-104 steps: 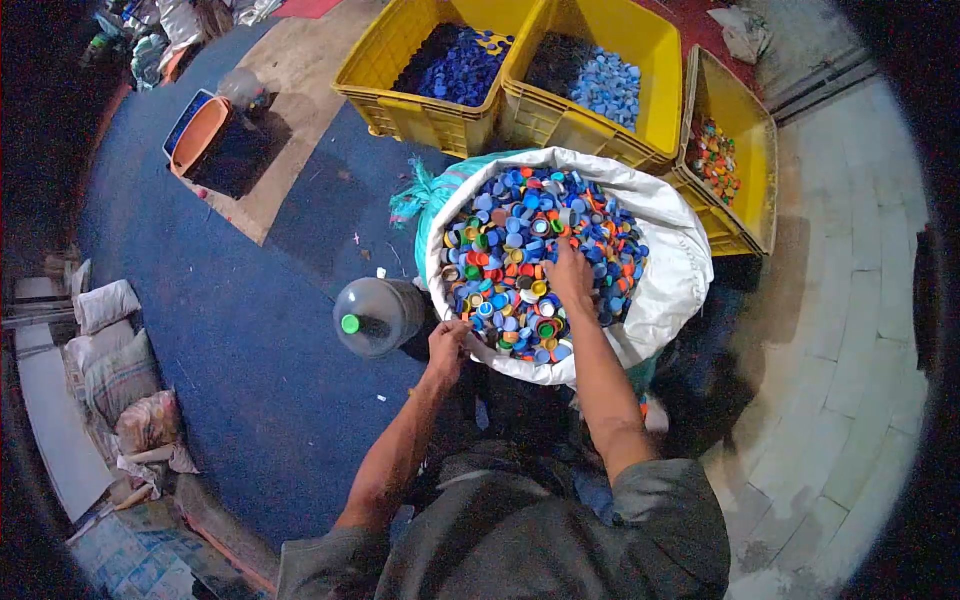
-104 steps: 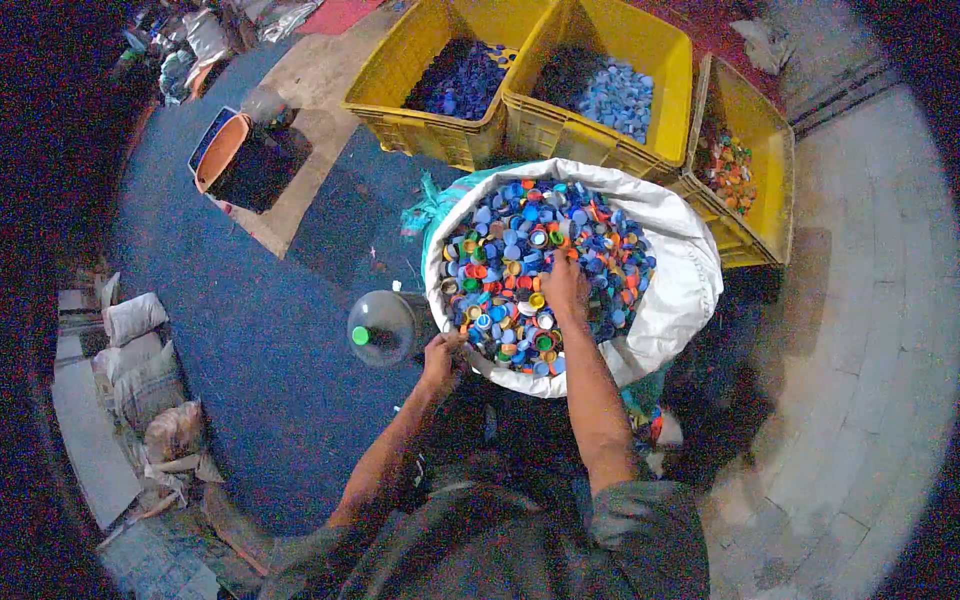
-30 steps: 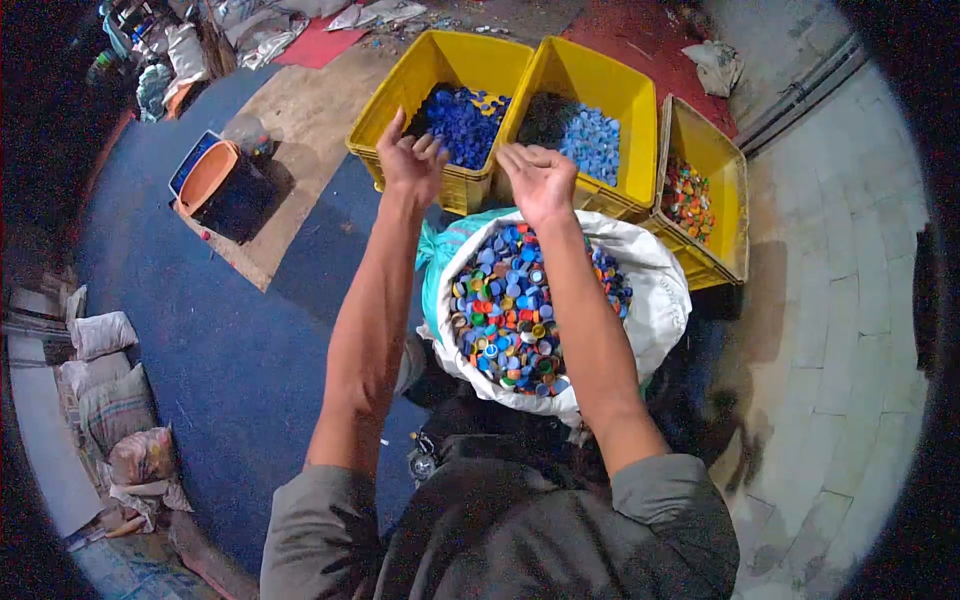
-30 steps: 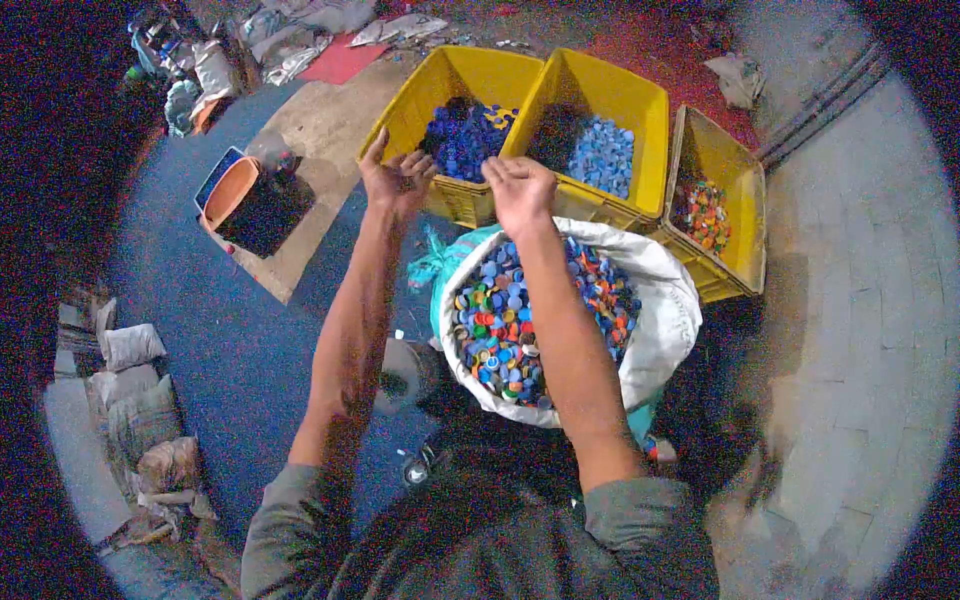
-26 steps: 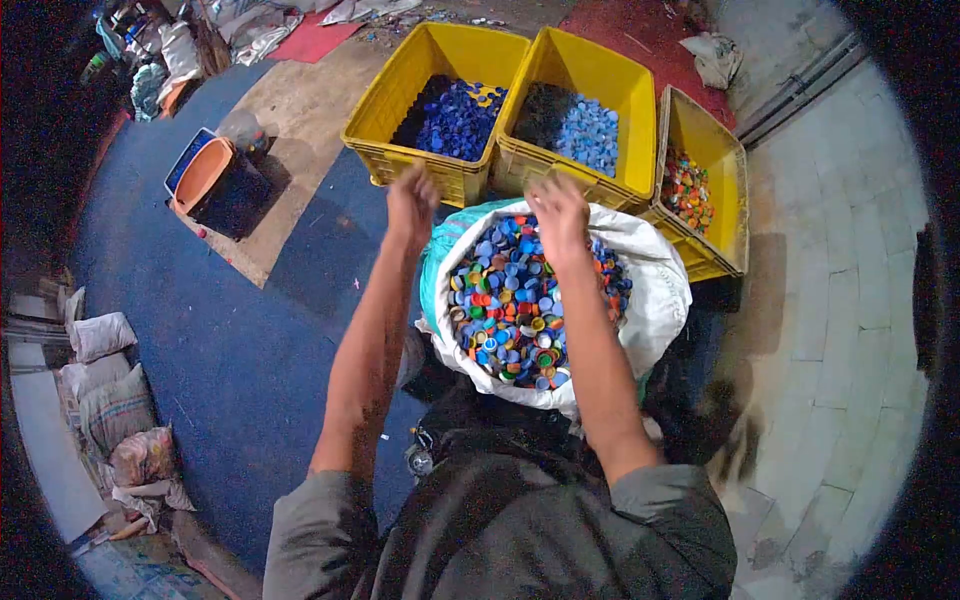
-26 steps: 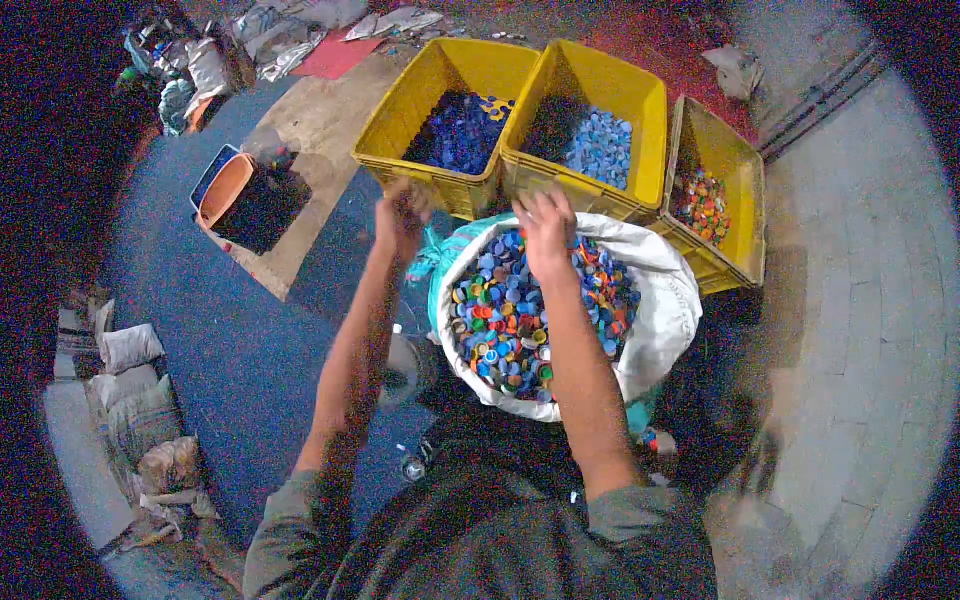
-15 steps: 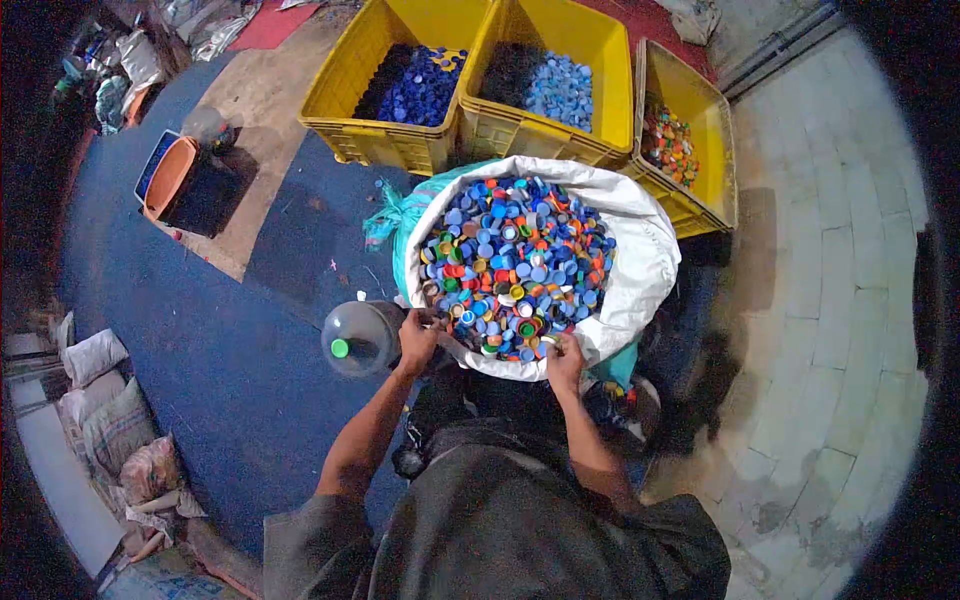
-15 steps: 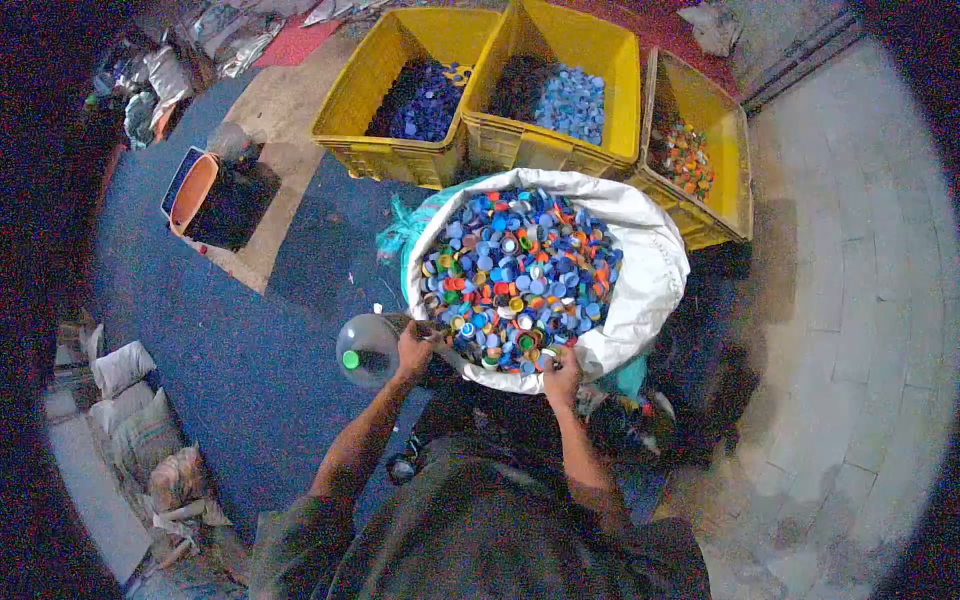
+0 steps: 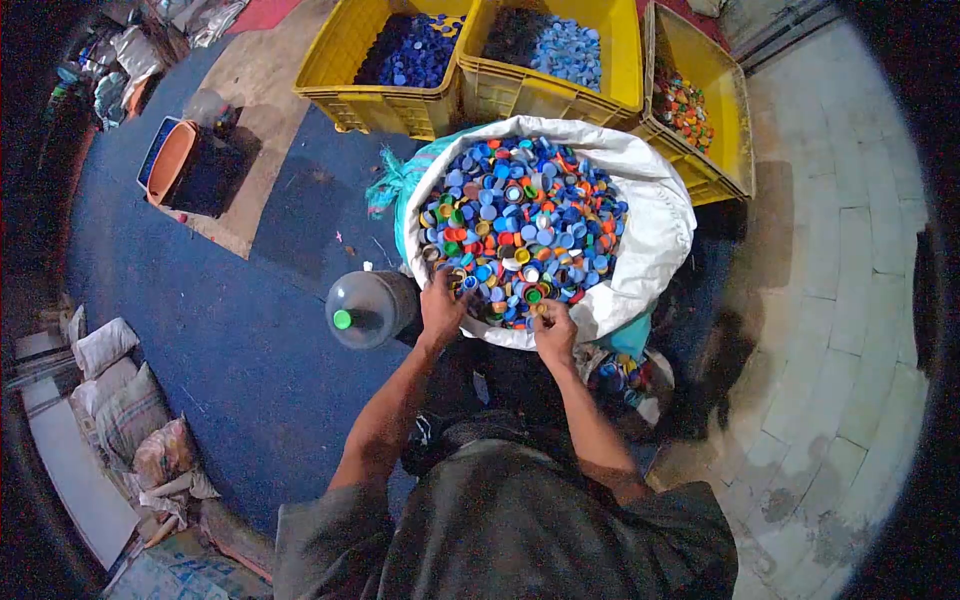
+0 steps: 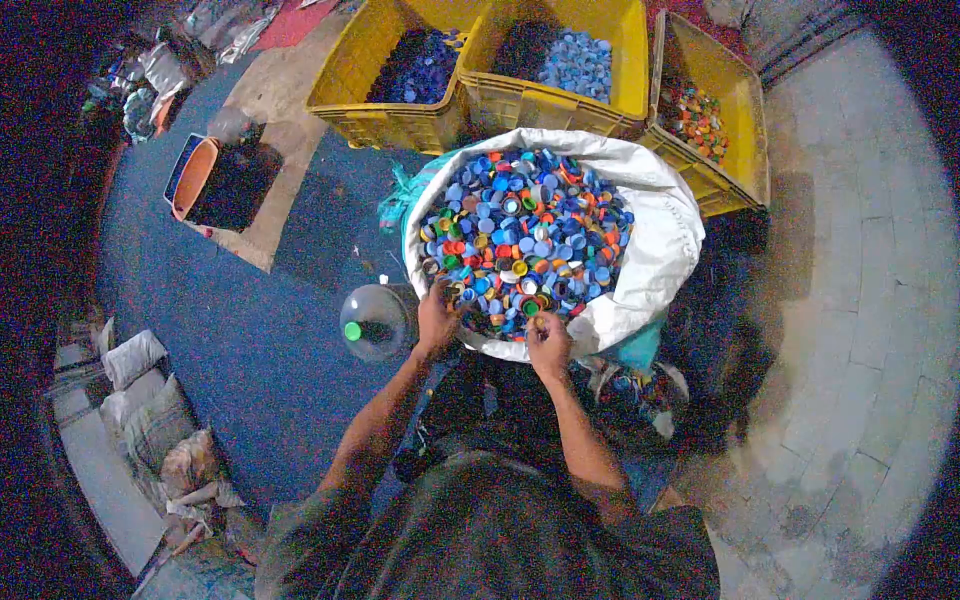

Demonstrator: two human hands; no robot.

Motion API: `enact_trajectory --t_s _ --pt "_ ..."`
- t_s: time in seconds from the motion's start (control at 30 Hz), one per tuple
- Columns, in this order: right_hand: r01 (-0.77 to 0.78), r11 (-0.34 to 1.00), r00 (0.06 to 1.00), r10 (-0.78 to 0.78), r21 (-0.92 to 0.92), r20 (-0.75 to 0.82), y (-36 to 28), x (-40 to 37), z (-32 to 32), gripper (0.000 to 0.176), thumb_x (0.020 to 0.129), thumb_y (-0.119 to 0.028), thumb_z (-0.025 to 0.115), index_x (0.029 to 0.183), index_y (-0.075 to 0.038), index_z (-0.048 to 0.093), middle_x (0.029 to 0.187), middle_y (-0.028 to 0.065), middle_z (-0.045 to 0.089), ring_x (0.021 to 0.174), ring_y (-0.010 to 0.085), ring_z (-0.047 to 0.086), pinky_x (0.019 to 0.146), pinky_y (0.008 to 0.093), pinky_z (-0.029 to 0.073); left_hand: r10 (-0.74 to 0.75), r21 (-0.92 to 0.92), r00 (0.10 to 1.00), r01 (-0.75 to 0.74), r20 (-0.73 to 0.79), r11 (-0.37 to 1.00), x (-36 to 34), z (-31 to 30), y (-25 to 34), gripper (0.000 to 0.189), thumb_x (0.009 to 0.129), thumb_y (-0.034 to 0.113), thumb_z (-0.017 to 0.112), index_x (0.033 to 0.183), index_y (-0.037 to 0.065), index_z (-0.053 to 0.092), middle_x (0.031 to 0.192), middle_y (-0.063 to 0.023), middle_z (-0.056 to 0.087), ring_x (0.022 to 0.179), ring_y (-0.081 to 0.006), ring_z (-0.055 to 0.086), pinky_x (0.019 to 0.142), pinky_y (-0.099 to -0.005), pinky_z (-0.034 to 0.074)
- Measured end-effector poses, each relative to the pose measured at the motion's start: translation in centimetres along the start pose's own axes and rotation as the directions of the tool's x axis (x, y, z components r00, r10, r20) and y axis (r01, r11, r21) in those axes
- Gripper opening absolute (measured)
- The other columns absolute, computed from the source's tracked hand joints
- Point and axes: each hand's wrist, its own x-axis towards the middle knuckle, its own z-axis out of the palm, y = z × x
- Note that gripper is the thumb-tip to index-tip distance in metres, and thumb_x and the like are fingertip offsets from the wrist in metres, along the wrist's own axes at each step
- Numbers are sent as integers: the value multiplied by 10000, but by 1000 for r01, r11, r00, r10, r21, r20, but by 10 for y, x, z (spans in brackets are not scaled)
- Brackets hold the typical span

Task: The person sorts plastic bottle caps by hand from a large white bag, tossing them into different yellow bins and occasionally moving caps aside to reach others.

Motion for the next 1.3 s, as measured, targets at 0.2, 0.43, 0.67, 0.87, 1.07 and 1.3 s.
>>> enact_trajectory --t_s 0.2,0.43,0.67,0.87,1.07,1.3 --pt "243 970 968 -242 5 -59 6 -5 -2 276 742 -8 650 1002 -33 561 688 61 603 597 121 580 549 272 466 65 213 987 -97 149 972 9 4 3 647 664 182 725 1221 64 419 1020 -154 605 935 -386 517 783 -461 420" --pt "237 970 970 -239 -52 -50 8 -10 -9 284 742 -40 676 1002 -27 563 660 71 595 563 135 567 535 282 459 104 183 984 -130 148 974 11 11 -1 611 654 147 711 1197 65 443 951 -159 606 900 -376 533 742 -464 422" --pt "265 963 961 -268 -48 -63 9 -9 -2 266 733 -65 689 972 -31 576 671 84 596 601 181 586 550 309 466 137 -35 991 -137 -1 990 16 22 -16 411 713 178 693 1059 26 533 898 -132 606 773 -291 571 664 -385 451" --pt "433 879 890 -380 -202 253 -21 -7 3 174 729 -80 631 900 -53 608 876 121 581 794 302 549 708 399 446 -461 -812 850 448 256 374 11 -8 -7 205 789 177 585 925 24 574 800 -28 555 709 -145 527 610 -301 433" --pt "679 638 732 -555 -363 395 -37 4 30 90 743 -141 601 801 -91 649 974 96 513 905 306 458 786 447 356 -379 -887 818 462 433 -18 -13 -35 -42 175 844 209 492 867 41 538 758 -49 544 651 -164 535 558 -281 447" --pt "587 650 808 -436 -482 396 -64 5 66 202 693 -299 695 797 -127 717 1051 117 489 1014 298 401 824 449 304 -535 -835 682 543 499 -87 -40 -35 -48 172 861 242 534 861 72 555 763 -54 565 648 -147 552 549 -282 485"
